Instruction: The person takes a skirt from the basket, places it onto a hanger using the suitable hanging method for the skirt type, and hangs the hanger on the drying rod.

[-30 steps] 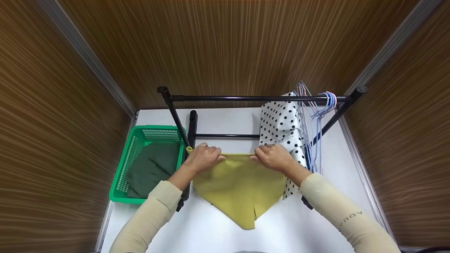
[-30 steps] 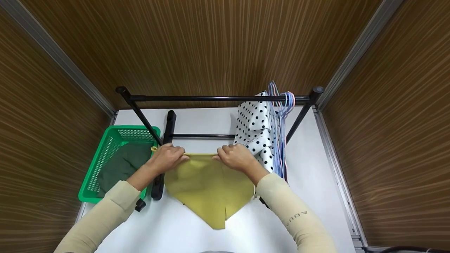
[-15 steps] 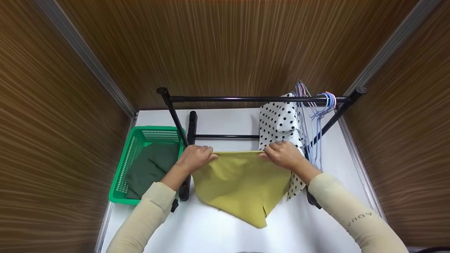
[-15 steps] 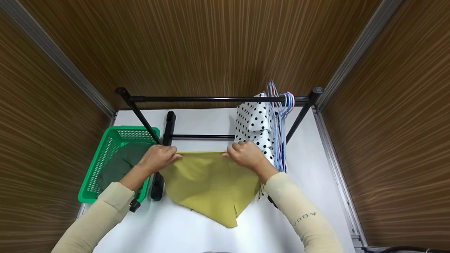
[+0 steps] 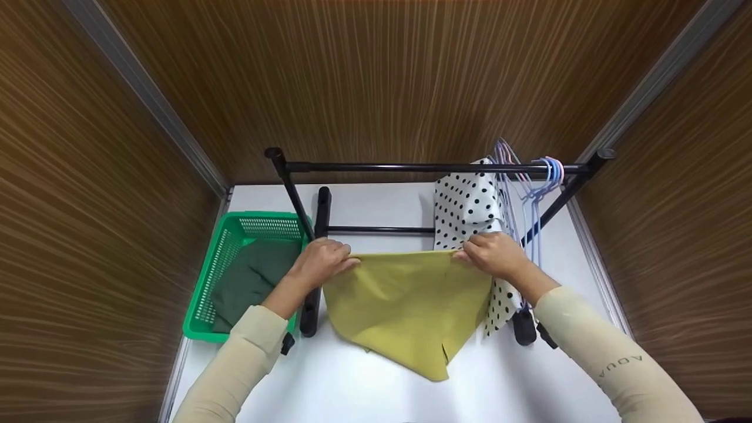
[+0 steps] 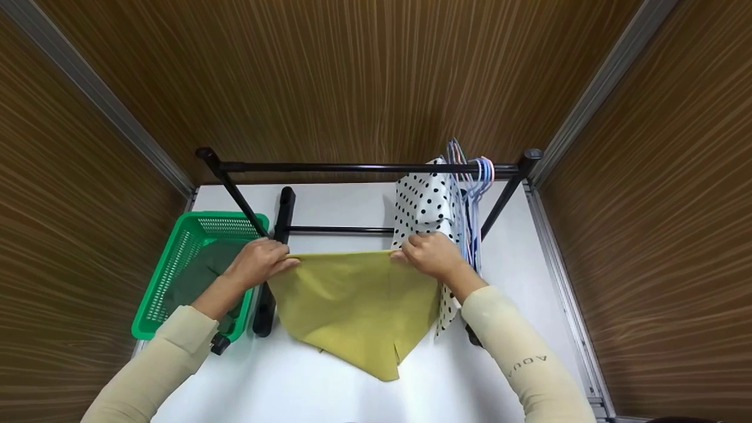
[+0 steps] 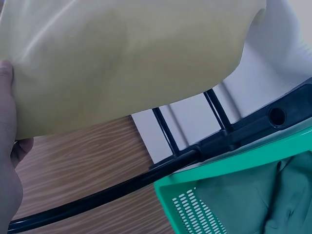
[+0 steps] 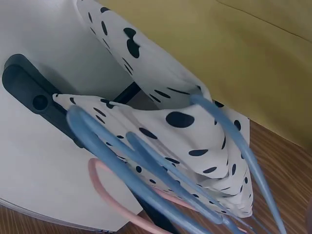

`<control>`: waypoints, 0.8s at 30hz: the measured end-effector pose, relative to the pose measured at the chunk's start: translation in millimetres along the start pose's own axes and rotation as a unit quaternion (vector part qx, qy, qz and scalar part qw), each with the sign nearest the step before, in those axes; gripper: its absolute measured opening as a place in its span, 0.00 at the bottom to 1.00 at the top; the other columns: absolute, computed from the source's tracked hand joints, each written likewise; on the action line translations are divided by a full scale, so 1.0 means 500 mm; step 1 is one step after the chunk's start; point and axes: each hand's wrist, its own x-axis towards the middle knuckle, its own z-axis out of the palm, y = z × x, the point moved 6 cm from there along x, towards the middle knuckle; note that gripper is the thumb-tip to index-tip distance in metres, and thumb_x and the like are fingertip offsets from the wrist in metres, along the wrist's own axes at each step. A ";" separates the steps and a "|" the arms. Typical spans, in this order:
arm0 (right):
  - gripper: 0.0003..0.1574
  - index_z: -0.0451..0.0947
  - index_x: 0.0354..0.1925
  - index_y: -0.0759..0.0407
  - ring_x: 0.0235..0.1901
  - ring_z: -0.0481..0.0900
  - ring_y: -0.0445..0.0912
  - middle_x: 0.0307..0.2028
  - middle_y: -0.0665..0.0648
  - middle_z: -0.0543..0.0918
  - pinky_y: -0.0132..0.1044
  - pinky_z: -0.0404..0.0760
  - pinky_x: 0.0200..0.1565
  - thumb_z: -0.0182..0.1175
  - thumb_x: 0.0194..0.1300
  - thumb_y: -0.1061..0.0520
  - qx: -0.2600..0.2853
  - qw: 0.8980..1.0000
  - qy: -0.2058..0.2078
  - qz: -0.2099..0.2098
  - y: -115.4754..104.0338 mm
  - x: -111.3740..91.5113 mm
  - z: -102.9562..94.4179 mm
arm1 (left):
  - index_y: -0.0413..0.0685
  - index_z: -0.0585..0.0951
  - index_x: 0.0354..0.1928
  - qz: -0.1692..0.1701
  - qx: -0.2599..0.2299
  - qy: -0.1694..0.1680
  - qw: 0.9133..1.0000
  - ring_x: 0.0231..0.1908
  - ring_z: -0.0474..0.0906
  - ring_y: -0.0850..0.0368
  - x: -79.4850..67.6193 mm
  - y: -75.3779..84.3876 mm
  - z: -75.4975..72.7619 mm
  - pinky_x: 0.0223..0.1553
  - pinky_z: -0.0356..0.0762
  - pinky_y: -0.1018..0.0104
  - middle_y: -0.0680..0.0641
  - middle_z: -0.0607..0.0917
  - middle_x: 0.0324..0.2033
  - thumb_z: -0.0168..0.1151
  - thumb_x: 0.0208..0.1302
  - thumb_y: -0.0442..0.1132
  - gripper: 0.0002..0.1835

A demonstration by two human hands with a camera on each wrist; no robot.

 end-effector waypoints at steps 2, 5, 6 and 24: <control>0.31 0.73 0.21 0.58 0.13 0.74 0.47 0.17 0.54 0.78 0.39 0.74 0.15 0.50 0.75 0.40 -0.004 1.000 -0.002 0.003 0.005 -0.006 -0.002 | 0.46 0.71 0.24 -0.030 -0.040 -0.017 0.999 0.17 0.71 0.57 0.000 -0.008 0.000 0.23 0.71 0.62 0.50 0.72 0.15 0.70 0.61 0.51 0.22; 0.31 0.73 0.21 0.58 0.13 0.74 0.47 0.17 0.54 0.77 0.39 0.74 0.15 0.52 0.73 0.39 -0.012 1.000 -0.005 0.015 0.010 -0.018 -0.004 | 0.44 0.70 0.26 -0.109 -0.139 -0.030 0.984 0.20 0.65 0.60 -0.006 -0.026 0.001 0.24 0.67 0.66 0.51 0.69 0.18 0.72 0.56 0.49 0.22; 0.30 0.73 0.20 0.58 0.13 0.73 0.47 0.17 0.53 0.77 0.39 0.73 0.15 0.53 0.72 0.39 -0.013 1.000 -0.008 0.019 0.011 -0.022 -0.004 | 0.44 0.70 0.26 -0.141 -0.174 -0.030 0.974 0.21 0.63 0.60 -0.009 -0.033 0.002 0.25 0.65 0.67 0.52 0.68 0.19 0.74 0.54 0.47 0.22; 0.27 0.83 0.41 0.55 0.39 0.80 0.51 0.37 0.56 0.85 0.47 0.82 0.43 0.64 0.62 0.33 0.121 0.926 -0.326 0.146 -0.058 0.005 0.071 | 0.45 0.68 0.23 -0.062 -0.210 -0.019 0.976 0.19 0.61 0.64 0.136 0.097 0.014 0.21 0.66 0.70 0.52 0.71 0.15 0.66 0.60 0.59 0.27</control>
